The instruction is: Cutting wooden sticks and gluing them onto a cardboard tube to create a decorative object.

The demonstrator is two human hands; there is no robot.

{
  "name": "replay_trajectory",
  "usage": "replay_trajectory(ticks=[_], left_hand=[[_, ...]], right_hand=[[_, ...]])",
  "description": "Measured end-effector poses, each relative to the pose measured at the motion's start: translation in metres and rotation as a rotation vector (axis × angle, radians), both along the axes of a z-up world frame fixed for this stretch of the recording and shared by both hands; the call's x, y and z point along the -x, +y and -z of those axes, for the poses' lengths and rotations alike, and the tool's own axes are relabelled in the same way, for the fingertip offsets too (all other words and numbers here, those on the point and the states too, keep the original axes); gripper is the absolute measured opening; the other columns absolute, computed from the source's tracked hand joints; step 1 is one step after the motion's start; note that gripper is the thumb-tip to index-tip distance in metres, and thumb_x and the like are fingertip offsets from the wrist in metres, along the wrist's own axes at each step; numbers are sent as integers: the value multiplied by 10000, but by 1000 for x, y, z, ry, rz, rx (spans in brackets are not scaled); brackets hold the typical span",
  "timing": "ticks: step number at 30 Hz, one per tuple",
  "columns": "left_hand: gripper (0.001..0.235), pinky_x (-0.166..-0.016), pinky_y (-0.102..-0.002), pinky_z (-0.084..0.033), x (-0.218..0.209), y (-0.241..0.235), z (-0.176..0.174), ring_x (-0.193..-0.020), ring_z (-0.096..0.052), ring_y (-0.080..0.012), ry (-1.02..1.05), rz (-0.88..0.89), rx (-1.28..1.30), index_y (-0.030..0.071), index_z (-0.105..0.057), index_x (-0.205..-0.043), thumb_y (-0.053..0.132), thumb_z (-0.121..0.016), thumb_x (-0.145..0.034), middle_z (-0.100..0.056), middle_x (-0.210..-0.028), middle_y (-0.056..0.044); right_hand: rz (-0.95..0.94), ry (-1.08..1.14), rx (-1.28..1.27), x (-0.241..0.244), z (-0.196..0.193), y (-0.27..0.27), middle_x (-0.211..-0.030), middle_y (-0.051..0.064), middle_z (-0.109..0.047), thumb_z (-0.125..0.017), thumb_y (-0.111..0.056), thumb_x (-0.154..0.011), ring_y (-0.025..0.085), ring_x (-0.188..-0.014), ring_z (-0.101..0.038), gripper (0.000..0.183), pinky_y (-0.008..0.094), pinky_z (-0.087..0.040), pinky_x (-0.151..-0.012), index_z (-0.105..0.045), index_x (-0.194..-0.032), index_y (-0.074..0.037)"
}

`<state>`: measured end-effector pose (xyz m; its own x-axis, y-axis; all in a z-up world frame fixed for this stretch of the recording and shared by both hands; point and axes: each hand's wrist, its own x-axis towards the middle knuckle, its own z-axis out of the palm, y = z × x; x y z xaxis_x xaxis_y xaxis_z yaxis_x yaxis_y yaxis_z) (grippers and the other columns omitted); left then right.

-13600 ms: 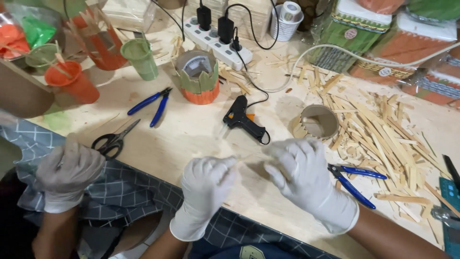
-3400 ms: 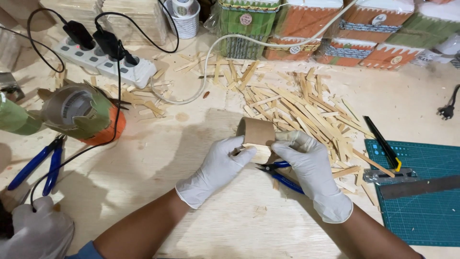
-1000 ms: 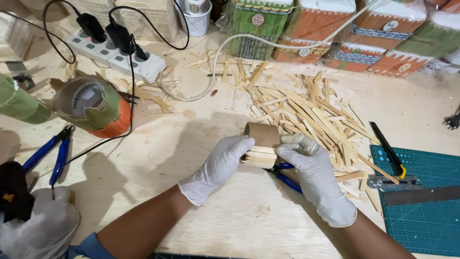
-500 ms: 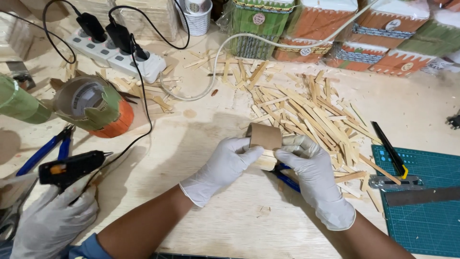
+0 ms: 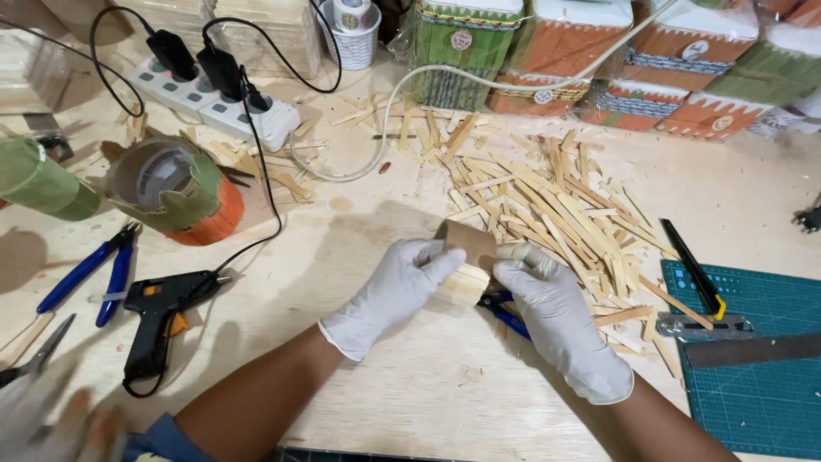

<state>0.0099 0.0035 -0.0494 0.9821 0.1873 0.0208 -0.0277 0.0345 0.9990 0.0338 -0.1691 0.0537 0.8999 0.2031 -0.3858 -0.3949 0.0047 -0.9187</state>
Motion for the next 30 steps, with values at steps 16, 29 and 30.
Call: replay_trajectory(ticks=[16,29,30], left_hand=[[434,-837,-349,-559,15,-16,-64,-907,-731,-240,28,82,-371,134,-738,-940,365,-916,-620,-737,-842,-102],[360,-813,-353,-552,42,-41,-101,-864,-720,-256,65,-9,-384,131,-714,-891,351,-882,-661,-732,-823,-117],[346,-813,-341,-549,45,-42,-103,-831,-697,-234,41,2,-365,136,-709,-878,348,-881,-664,-723,-798,-104]], right_hand=[[-52,-25,-396,-16,17,-15,-832,75,-709,-745,-54,-886,212,-783,-708,173,361,-541,-862,-713,-1053,-30],[-135,-117,-446,-25,41,-34,-953,38,-742,-760,-65,-873,193,-945,-744,184,373,-542,-969,-707,-1048,-82],[-119,-115,-449,-21,37,-35,-966,51,-745,-759,-59,-867,206,-953,-746,206,392,-549,-964,-707,-1065,-66]])
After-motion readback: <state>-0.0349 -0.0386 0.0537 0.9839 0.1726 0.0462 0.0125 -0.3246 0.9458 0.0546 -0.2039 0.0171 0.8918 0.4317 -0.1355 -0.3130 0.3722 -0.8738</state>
